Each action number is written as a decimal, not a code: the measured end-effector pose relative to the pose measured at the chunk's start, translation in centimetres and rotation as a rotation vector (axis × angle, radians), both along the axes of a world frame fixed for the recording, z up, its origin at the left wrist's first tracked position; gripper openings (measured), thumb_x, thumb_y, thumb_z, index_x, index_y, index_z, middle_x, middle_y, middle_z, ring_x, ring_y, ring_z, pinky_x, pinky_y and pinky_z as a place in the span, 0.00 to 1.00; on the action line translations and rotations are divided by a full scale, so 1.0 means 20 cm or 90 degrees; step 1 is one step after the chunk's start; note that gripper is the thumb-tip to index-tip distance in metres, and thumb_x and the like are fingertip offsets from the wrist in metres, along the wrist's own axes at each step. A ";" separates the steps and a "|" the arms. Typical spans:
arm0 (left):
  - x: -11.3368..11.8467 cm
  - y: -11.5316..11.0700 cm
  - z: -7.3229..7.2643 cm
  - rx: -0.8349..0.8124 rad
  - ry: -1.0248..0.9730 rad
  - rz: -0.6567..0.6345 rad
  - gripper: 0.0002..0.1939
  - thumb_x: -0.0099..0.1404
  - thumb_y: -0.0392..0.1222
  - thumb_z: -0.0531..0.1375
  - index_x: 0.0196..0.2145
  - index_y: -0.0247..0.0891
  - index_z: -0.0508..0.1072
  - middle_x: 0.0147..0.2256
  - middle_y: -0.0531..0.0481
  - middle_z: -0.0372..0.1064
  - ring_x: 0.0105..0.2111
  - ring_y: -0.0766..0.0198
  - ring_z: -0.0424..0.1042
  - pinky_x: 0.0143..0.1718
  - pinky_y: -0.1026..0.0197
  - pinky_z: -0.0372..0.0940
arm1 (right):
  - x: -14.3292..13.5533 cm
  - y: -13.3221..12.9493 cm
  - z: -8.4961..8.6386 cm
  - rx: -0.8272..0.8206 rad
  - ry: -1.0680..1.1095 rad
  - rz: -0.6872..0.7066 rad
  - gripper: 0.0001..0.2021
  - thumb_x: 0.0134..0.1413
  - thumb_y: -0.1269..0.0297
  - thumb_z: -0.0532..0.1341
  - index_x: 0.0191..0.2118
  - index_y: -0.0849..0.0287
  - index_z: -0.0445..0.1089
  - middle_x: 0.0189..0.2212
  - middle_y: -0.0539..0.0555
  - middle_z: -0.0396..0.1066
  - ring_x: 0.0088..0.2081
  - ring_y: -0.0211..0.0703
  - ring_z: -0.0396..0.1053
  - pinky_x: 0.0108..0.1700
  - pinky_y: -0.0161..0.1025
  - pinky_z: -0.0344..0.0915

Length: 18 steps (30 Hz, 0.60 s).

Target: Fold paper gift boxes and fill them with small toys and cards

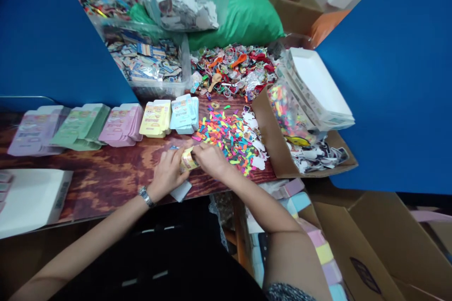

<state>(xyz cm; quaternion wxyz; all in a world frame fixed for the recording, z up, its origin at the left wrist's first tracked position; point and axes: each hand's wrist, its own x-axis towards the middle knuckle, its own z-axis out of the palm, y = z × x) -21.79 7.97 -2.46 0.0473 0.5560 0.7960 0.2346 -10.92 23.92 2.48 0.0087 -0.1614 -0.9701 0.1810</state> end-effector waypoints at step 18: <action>-0.10 0.01 -0.06 0.088 -0.245 0.037 0.39 0.59 0.51 0.65 0.63 0.40 0.56 0.53 0.40 0.65 0.53 0.49 0.66 0.54 0.48 0.63 | -0.45 0.94 -0.27 -0.029 -0.009 -0.384 0.19 0.61 0.55 0.59 0.52 0.62 0.68 0.48 0.61 0.69 0.50 0.46 0.68 0.52 0.38 0.63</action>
